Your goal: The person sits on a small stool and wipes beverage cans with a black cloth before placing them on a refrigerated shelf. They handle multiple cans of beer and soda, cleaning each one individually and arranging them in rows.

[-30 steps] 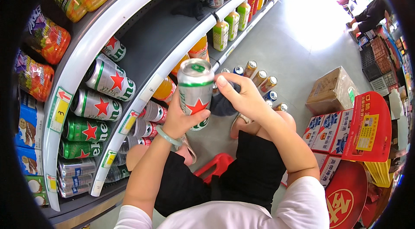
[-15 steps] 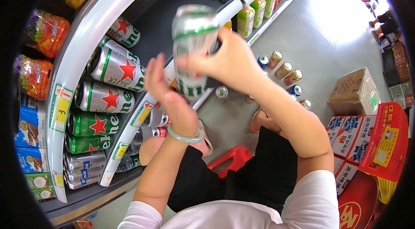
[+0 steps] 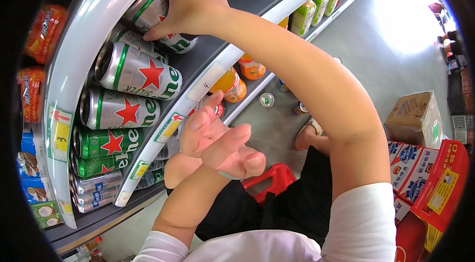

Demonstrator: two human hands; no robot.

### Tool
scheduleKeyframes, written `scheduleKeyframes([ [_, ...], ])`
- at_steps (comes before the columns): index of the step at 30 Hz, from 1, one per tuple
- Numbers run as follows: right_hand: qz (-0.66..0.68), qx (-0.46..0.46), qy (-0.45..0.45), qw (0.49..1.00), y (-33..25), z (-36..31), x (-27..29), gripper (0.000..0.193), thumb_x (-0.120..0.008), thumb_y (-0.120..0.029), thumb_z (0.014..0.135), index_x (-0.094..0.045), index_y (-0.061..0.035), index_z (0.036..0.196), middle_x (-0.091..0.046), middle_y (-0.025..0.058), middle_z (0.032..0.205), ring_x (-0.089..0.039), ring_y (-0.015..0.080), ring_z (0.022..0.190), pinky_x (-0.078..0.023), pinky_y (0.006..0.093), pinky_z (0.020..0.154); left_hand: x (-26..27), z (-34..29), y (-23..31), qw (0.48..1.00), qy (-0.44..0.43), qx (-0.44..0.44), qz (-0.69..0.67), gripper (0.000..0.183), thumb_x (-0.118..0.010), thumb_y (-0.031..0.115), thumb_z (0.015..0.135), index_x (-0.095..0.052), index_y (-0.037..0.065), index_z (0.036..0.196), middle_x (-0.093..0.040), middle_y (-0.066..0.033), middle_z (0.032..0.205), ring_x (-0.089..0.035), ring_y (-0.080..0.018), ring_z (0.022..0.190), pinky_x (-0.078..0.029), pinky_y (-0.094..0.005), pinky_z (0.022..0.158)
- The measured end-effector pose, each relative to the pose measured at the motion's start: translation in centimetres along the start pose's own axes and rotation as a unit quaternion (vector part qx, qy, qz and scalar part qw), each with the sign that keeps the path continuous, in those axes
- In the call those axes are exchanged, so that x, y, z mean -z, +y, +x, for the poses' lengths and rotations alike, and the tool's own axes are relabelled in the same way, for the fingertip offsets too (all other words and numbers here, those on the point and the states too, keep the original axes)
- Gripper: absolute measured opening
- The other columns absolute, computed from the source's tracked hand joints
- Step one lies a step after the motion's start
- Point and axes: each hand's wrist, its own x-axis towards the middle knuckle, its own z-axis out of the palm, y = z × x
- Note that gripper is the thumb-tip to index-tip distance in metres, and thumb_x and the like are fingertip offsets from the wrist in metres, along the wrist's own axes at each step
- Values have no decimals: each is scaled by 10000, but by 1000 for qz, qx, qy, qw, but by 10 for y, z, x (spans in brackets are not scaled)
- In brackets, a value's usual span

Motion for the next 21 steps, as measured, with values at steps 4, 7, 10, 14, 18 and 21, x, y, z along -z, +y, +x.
scheduleKeyframes([
  [4, 13, 32, -16, 999, 3, 18, -13, 862, -818, -701, 636, -690, -111, 1252, -766, 79, 1023, -742, 254, 947, -582, 356, 818, 0, 0, -2, 1000, -1, 14, -19, 267, -636, 350, 984, -754, 181, 1153, -442, -108, 1424, -487, -297, 1339, -533, -487, 1052],
  [7, 77, 59, 66, 993, 15, 20, -25, 879, -819, -701, 657, -694, -72, 1259, -766, 109, 1027, -743, 278, 963, -577, 356, 844, -5, 0, 0, 999, 4, 24, -48, 267, -657, 297, 957, -752, 158, 1164, -483, -122, 1399, -535, -307, 1279, -547, -474, 1016],
  [10, 148, 1, 181, 972, 28, -7, -14, 648, -782, -504, 805, -672, -16, 1216, -746, 101, 999, -699, 212, 907, -550, 308, 806, 2, 3, 6, 987, -70, 70, -123, 292, -682, 250, 911, -734, 115, 1165, -557, -127, 1321, -616, -286, 1091, -556, -450, 922],
  [14, 343, -66, 150, 925, 48, -88, 45, 479, -771, -484, 875, -732, -33, 1031, -718, 61, 824, -680, 160, 768, -541, 310, 741, 2, 1, 29, 961, -183, 114, -174, 343, -665, 392, 964, -676, 109, 1158, -727, -66, 1015, -696, -240, 862, -561, -352, 709],
  [18, 280, -140, -218, 924, 103, -163, 60, 256, -732, -275, 948, -696, -34, 866, -697, 21, 827, -627, 82, 769, -495, 258, 740, -8, -18, 54, 925, -349, 9, -148, 210, -701, 350, 911, -671, 165, 1005, -577, 20, 786, -554, -167, 605, -494, -311, 590],
  [21, 121, -204, -297, 925, 158, -203, -1, 299, -759, -348, 909, -762, -52, 953, -727, 73, 811, -674, 161, 774, -524, 322, 738, -20, -26, 59, 925, -355, 16, -139, 193, -737, 317, 878, -652, 147, 913, -536, 22, 713, -525, -157, 567, -476, -305, 546],
])
